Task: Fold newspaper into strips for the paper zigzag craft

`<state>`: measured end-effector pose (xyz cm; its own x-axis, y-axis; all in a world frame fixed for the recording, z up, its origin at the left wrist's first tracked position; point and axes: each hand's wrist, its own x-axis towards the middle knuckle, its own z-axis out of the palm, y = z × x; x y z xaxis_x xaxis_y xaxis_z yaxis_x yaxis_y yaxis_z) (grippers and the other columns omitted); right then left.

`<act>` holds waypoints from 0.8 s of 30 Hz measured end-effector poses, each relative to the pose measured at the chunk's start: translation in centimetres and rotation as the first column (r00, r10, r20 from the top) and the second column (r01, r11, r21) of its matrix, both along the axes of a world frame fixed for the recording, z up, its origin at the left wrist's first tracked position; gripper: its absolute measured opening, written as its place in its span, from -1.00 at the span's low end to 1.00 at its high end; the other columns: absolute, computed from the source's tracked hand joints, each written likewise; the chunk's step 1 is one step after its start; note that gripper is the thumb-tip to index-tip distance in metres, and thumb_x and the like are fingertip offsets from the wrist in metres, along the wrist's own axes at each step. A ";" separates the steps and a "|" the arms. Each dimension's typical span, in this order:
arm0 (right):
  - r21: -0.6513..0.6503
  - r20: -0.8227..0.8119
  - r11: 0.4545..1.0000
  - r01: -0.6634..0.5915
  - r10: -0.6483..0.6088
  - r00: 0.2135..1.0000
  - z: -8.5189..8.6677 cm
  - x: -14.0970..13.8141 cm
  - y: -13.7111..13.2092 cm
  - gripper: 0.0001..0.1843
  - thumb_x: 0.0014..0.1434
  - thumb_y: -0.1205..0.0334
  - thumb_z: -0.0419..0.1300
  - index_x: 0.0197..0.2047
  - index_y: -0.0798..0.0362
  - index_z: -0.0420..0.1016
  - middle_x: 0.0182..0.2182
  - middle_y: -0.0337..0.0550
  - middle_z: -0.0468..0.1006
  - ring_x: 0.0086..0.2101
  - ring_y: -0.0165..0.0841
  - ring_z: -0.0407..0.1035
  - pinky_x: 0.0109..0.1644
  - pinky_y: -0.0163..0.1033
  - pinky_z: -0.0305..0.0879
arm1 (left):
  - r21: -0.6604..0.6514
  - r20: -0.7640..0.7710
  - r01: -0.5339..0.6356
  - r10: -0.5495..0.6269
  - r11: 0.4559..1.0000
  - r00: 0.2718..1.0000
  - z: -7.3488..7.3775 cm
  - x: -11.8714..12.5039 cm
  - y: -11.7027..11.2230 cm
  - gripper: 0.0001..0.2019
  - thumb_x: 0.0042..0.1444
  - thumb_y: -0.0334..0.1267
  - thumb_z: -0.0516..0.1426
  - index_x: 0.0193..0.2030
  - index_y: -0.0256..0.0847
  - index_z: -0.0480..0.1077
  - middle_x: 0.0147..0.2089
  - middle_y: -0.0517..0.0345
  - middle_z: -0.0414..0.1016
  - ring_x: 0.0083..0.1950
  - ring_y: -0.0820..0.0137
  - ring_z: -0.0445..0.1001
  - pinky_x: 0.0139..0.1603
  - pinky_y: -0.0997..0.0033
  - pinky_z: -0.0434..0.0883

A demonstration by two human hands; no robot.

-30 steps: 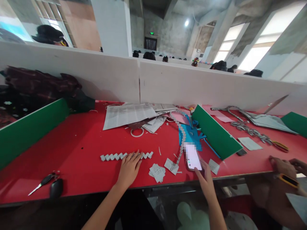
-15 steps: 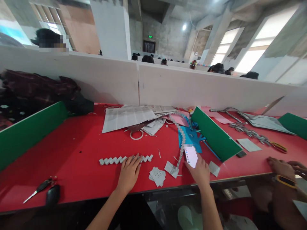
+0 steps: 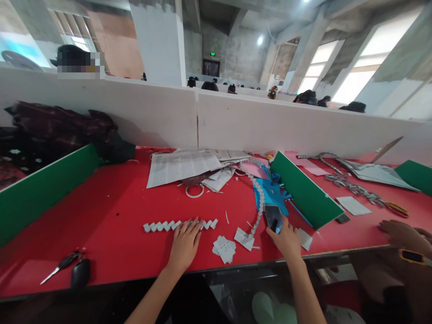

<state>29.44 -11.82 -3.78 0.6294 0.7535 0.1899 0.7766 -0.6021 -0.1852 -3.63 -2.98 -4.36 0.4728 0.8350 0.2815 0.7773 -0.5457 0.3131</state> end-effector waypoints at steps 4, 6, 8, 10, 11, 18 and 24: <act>0.094 -0.082 0.992 0.079 -0.071 0.994 0.2 1.5 -0.3 -0.17 -0.02 -0.07 0.13 0.23 0.22 0.09 0.00 0.27 0.39 -0.02 0.16 0.25 -0.05 0.13 0.14 | 0.006 0.009 -0.027 0.027 1.000 1.000 0.5 0.3 0.1 -0.66 0.20 -0.26 -0.05 0.06 -0.02 0.38 0.13 0.09 0.40 0.13 0.16 0.30 0.17 0.01 0.13; 0.229 -0.084 0.973 0.013 0.007 0.996 0.7 0.6 -0.1 -0.25 0.02 -0.06 0.09 0.20 0.21 0.14 0.08 0.27 0.31 0.05 0.13 0.18 0.02 0.16 0.11 | -0.013 0.009 -0.036 0.036 0.999 0.999 0.9 0.6 0.5 -0.71 0.18 -0.27 -0.02 -0.02 -0.06 0.42 0.07 0.06 0.44 0.08 0.15 0.32 0.14 0.02 0.16; 0.355 -0.082 0.923 -0.146 0.187 0.979 1.4 -2.0 0.3 -0.38 0.11 -0.02 0.01 0.14 0.21 0.22 0.09 0.24 0.29 0.09 0.03 0.15 0.10 0.12 0.08 | -0.063 0.015 -0.026 0.027 0.998 1.000 1.4 0.9 1.1 -0.76 0.15 -0.30 0.01 -0.09 -0.12 0.43 -0.01 0.04 0.47 0.03 0.16 0.34 0.08 0.07 0.22; 0.401 -0.142 0.848 -0.348 0.432 0.890 2.1 -5.8 1.1 -0.48 0.17 0.03 -0.03 0.11 0.15 0.26 0.06 0.14 0.34 0.09 -0.09 0.17 0.13 0.04 0.11 | -0.119 0.034 -0.015 0.019 0.993 0.999 1.7 1.2 1.8 -0.79 0.12 -0.34 0.04 -0.13 -0.17 0.42 -0.08 0.02 0.45 -0.02 0.18 0.35 0.02 0.14 0.27; 0.395 -0.199 0.809 -0.435 0.538 0.819 2.3 -7.9 1.5 -0.51 0.19 0.05 -0.03 0.13 0.10 0.25 0.07 0.08 0.33 0.09 -0.14 0.18 0.14 0.00 0.12 | -0.136 0.050 -0.011 0.018 0.991 0.999 1.8 1.2 2.0 -0.79 0.10 -0.35 0.06 -0.12 -0.18 0.40 -0.09 0.03 0.44 -0.04 0.19 0.35 0.00 0.17 0.28; 0.516 -0.558 0.708 -0.482 0.705 0.438 1.5 -15.5 5.6 -0.59 0.14 0.19 0.06 0.07 0.03 0.30 -0.05 -0.03 0.48 -0.08 -0.28 0.39 0.00 -0.14 0.30 | -0.153 0.174 0.067 -0.040 0.986 0.984 1.7 0.9 2.1 -0.83 0.15 -0.37 0.02 -0.16 -0.16 0.39 -0.15 0.08 0.37 -0.14 0.30 0.37 -0.06 0.27 0.29; 0.585 -0.568 0.676 -0.448 0.736 0.369 2.4 -14.0 8.3 -0.88 0.06 0.24 0.08 -0.36 0.05 0.42 -0.42 -0.17 0.54 -0.37 -0.34 0.43 -0.25 -0.26 0.31 | -0.242 0.341 0.138 -0.049 0.960 0.939 2.0 0.7 2.2 -0.84 0.11 -0.36 0.06 -0.18 -0.18 0.39 -0.16 0.08 0.43 -0.12 0.31 0.39 -0.05 0.29 0.30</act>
<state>15.46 -3.50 -1.36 0.0492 0.9800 0.1930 0.4051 0.1571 -0.9007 -2.97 -0.80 -2.36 0.4702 0.8559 0.2151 0.5553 -0.4764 0.6817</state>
